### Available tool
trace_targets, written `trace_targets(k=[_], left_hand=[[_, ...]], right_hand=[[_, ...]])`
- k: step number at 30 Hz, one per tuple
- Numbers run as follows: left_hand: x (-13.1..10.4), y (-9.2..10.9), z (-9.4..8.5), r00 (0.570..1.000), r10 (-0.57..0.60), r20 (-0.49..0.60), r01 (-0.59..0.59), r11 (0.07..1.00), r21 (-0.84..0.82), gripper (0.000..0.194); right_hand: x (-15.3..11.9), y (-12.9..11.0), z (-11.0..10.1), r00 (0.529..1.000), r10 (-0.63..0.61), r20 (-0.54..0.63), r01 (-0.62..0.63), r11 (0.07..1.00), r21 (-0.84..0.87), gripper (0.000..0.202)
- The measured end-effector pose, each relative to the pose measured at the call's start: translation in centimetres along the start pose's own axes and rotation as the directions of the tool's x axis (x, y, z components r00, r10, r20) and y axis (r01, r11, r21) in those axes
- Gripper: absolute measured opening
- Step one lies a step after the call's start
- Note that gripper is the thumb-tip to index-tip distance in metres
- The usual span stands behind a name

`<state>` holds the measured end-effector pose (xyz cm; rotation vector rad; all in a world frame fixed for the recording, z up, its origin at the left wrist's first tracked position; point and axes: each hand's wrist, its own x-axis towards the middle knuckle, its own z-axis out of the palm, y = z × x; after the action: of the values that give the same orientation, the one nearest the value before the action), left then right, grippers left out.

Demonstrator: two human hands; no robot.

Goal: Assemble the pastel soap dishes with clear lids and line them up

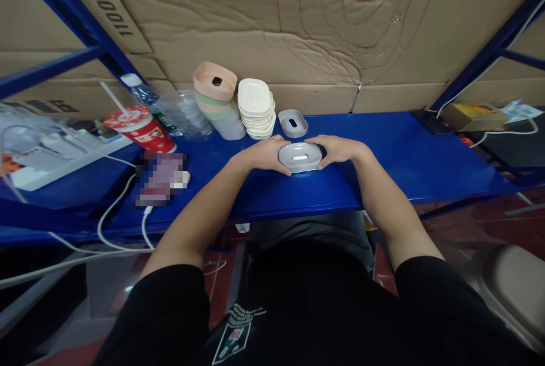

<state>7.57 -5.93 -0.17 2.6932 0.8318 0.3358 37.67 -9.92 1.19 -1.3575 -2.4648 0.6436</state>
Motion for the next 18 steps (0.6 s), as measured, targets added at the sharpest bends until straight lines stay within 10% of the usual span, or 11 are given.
trace_targets(k=[13,18], left_hand=[[0.0,-0.2,-0.2,0.996,-0.09,0.009,0.09,0.995,0.04,0.099],[-0.5,-1.3,-1.7,0.974,-0.136,-0.18,0.129,0.99,-0.049,0.088]], right_hand=[[1.0,1.4,1.1,1.0,-0.006,-0.026,0.006,0.999,-0.032,0.106],[1.1,1.9,1.1,0.999,-0.021,-0.03,0.019,0.999,-0.051,0.111]])
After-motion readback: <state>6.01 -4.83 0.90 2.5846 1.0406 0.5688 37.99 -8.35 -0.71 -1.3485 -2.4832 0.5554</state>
